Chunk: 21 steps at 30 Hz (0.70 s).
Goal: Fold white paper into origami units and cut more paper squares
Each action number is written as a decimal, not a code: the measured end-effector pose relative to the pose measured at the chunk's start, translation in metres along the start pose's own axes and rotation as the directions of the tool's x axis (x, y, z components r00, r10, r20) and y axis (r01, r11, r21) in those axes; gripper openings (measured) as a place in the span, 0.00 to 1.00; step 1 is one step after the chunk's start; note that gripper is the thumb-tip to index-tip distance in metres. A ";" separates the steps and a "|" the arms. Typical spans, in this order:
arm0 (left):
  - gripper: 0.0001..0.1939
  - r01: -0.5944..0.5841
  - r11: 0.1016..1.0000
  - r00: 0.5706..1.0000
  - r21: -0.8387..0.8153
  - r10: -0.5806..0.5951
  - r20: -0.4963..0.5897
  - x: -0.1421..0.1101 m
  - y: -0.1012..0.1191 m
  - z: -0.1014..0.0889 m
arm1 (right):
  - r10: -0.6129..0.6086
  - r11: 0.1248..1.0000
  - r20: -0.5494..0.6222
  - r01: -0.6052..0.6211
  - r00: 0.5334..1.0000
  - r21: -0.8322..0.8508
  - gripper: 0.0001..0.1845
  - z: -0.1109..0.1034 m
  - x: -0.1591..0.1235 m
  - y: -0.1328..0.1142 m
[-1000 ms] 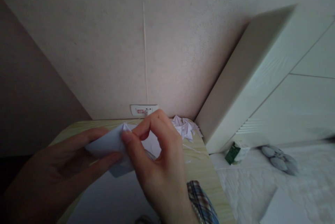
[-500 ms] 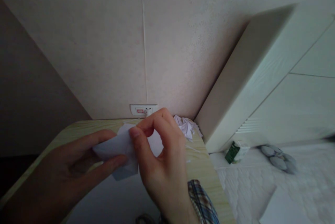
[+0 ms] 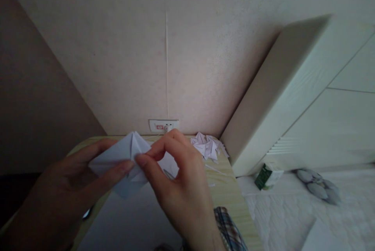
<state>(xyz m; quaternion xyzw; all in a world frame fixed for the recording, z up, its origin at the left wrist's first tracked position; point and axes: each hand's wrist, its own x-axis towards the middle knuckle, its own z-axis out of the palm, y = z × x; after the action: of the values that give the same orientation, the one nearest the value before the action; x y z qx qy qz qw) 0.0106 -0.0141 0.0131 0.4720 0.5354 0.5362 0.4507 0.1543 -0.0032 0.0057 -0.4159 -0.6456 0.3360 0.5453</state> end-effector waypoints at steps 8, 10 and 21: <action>0.06 -0.013 1.000 0.997 0.028 0.015 -0.075 -0.003 0.002 0.001 | -0.043 0.998 0.006 0.043 0.999 -0.047 0.10 0.002 -0.003 0.000; 0.05 -0.003 1.000 0.993 -0.006 0.002 -0.120 -0.005 0.003 0.002 | -0.041 0.997 0.059 0.044 0.997 -0.057 0.09 0.001 -0.001 -0.001; 0.03 -0.044 0.999 0.984 0.006 0.045 -0.171 -0.002 0.003 0.001 | -0.050 0.994 0.041 0.054 0.998 -0.096 0.11 0.003 -0.002 0.000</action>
<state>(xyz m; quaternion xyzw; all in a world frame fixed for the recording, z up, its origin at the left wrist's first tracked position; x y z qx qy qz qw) 0.0120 -0.0156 0.0159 0.4364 0.5619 0.5843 0.3904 0.1518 -0.0047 0.0047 -0.4185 -0.6821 0.2978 0.5205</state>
